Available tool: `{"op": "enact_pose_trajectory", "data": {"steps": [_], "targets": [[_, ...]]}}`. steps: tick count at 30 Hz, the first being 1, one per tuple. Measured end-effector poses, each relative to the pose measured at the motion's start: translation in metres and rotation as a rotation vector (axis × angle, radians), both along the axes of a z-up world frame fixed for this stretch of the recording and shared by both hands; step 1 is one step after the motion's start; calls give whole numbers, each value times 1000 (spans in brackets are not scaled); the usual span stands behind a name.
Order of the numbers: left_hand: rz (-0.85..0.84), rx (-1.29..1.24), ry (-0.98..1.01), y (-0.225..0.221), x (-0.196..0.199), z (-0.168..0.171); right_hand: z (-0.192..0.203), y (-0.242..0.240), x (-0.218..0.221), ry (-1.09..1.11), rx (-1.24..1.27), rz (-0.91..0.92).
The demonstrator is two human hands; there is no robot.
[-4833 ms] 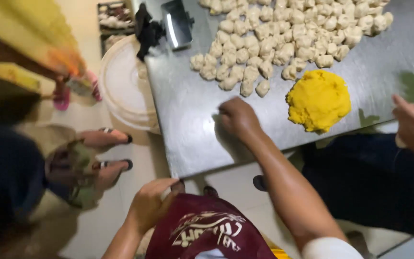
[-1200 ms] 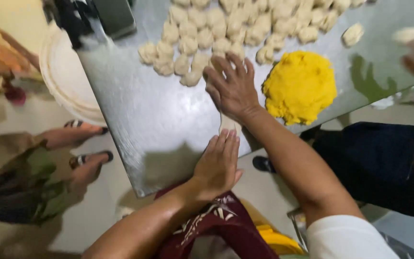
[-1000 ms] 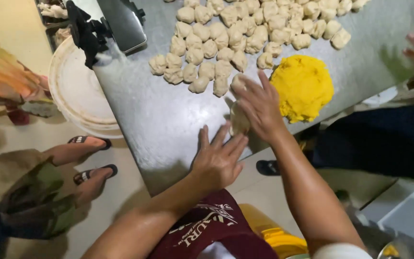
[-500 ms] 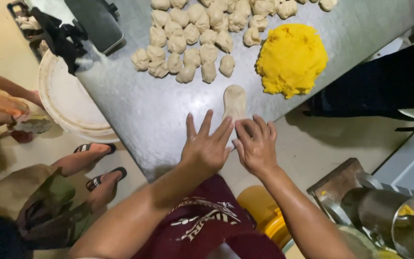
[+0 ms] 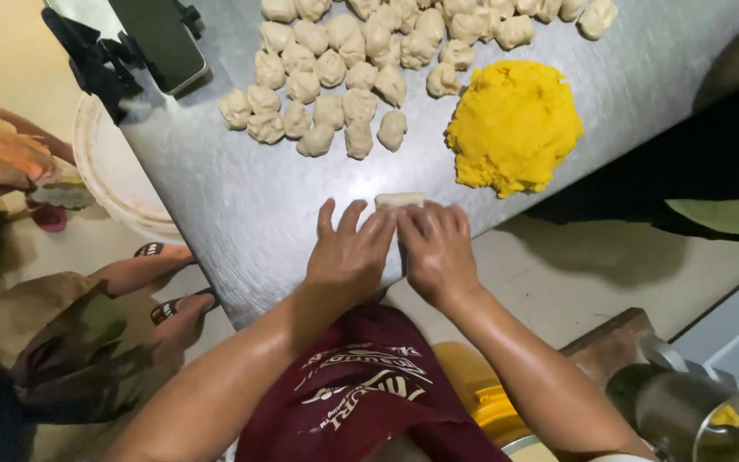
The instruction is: Wiping a metal surface and then filling and shaping small dough balls with yellow paste
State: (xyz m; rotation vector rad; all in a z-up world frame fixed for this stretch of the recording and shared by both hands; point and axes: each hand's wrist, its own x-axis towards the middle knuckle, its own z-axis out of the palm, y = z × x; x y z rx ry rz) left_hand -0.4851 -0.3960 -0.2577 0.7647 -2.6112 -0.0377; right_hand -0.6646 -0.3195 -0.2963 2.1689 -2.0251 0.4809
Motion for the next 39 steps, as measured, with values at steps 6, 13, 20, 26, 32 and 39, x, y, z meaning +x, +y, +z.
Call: {"op": "enact_pose_trajectory", "data": {"steps": [6, 13, 20, 26, 32, 39], "targets": [[-56, 100, 62, -16, 3, -12, 12, -14, 1, -113, -221, 60], [-194, 403, -408, 15, 26, -1, 14, 22, 45, -55, -288, 82], [-146, 78, 300, -1, 34, -23, 40, -17, 31, -100, -397, 3], [113, 84, 255, -24, 110, -25, 40, -15, 87, -78, 237, -182], [167, 94, 73, -15, 121, -31, 43, -30, 75, -6, 402, -251], [195, 89, 57, -18, 119, -32, 47, -102, 45, -113, 184, -22]]}}
